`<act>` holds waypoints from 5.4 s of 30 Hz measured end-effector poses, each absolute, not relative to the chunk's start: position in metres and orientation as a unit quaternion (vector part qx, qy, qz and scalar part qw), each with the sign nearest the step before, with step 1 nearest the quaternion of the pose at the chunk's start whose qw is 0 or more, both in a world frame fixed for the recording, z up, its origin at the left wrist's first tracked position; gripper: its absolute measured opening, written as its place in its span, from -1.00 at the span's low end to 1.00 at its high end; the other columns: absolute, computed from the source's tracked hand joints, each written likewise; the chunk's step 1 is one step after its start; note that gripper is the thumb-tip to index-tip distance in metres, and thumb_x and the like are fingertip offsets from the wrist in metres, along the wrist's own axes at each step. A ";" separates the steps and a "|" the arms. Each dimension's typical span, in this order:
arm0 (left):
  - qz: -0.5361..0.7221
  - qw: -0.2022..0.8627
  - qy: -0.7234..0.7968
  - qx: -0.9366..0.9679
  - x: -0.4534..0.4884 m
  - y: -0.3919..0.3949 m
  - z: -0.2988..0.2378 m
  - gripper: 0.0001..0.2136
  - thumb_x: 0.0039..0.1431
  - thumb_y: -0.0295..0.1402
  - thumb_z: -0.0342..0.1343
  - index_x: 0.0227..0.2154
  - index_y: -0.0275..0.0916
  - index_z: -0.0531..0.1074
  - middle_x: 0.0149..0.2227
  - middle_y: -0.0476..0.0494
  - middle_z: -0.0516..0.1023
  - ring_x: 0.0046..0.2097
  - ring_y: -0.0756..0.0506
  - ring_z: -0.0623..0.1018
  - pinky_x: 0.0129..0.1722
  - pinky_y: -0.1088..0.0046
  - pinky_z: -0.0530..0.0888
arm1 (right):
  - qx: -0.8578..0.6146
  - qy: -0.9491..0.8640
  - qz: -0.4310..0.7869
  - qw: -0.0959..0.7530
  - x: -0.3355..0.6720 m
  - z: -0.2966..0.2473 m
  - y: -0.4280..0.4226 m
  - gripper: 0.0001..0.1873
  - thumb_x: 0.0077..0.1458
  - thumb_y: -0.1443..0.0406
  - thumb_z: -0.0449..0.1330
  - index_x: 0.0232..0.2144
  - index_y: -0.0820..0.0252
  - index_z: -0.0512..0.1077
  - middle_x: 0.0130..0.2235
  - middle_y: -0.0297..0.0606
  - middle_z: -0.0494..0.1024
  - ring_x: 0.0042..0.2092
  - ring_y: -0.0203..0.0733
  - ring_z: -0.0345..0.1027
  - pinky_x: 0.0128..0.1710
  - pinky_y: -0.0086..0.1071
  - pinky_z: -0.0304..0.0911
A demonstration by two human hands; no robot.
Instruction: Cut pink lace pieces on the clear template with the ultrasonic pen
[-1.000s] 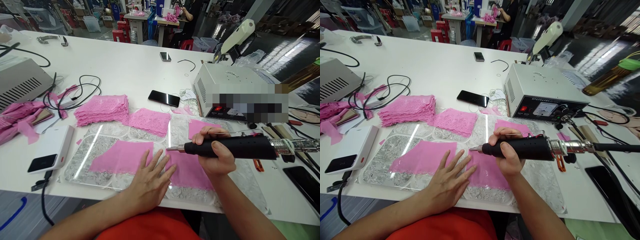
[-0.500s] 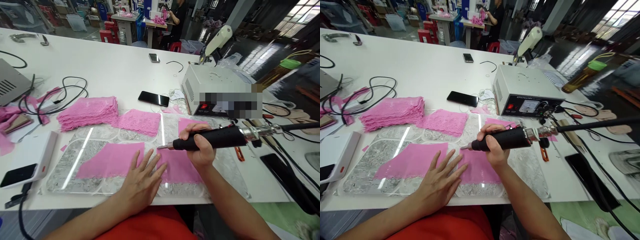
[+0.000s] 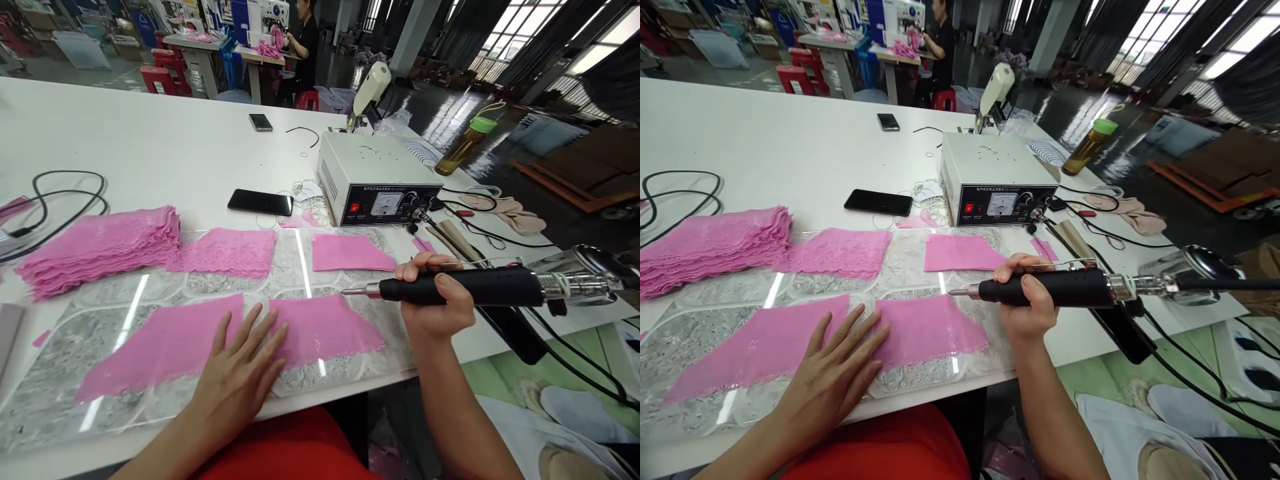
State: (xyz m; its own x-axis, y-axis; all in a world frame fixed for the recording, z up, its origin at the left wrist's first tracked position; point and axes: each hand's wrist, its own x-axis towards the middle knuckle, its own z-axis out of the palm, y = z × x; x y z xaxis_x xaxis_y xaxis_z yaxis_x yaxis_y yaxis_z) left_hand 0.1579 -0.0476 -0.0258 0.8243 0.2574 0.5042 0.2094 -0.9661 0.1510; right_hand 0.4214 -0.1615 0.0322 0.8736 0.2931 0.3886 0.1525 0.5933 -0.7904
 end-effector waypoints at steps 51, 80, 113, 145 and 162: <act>0.240 0.105 -0.055 0.964 0.185 -0.071 -0.008 -0.70 0.33 -0.46 -0.03 0.08 -0.25 0.42 0.18 -0.13 0.44 0.35 -0.17 0.20 0.39 0.06 -0.11 | -0.467 -0.258 0.019 0.845 0.421 0.027 -0.240 -0.84 -0.19 0.31 0.15 -0.46 0.20 0.47 -0.47 -0.33 0.44 -0.55 -0.35 0.27 -0.56 -0.37 0.28; 0.242 0.076 0.055 0.966 0.145 -0.053 -0.016 -0.68 0.33 -0.36 0.01 0.12 -0.19 0.39 0.17 -0.13 0.45 0.30 -0.20 0.30 0.38 0.08 -0.09 | -0.490 -0.263 0.010 0.831 0.422 0.029 -0.239 -0.87 -0.20 0.25 0.18 -0.51 0.18 0.44 -0.51 -0.34 0.40 -0.57 -0.35 0.22 -0.58 -0.35 0.25; 0.223 0.040 0.048 0.973 0.130 -0.044 -0.021 -0.63 0.30 -0.35 0.08 0.14 -0.22 0.37 0.21 -0.16 0.39 0.32 -0.23 0.26 0.38 0.01 -0.11 | -0.486 -0.297 0.008 0.822 0.409 0.031 -0.204 -0.84 -0.23 0.28 0.16 -0.47 0.20 0.42 -0.48 -0.34 0.41 -0.56 -0.33 0.25 -0.56 -0.32 0.24; 0.232 0.067 0.069 0.968 0.130 -0.053 -0.020 -0.62 0.34 -0.25 0.04 0.17 -0.22 0.34 0.23 -0.13 0.38 0.35 -0.19 0.20 0.38 0.05 -0.19 | -0.483 -0.319 0.016 0.815 0.385 0.032 -0.157 -0.86 -0.23 0.31 0.13 -0.49 0.16 0.40 -0.48 -0.37 0.38 -0.56 -0.33 0.23 -0.52 -0.31 0.25; 0.229 0.073 0.070 0.968 0.128 -0.052 -0.023 -0.60 0.32 -0.20 0.08 0.16 -0.19 0.34 0.21 -0.14 0.41 0.35 -0.19 0.19 0.38 0.03 -0.23 | -0.486 -0.340 0.019 0.805 0.386 0.027 -0.150 -0.87 -0.22 0.37 0.11 -0.49 0.20 0.39 -0.49 -0.35 0.42 -0.53 -0.29 0.28 -0.51 -0.30 0.27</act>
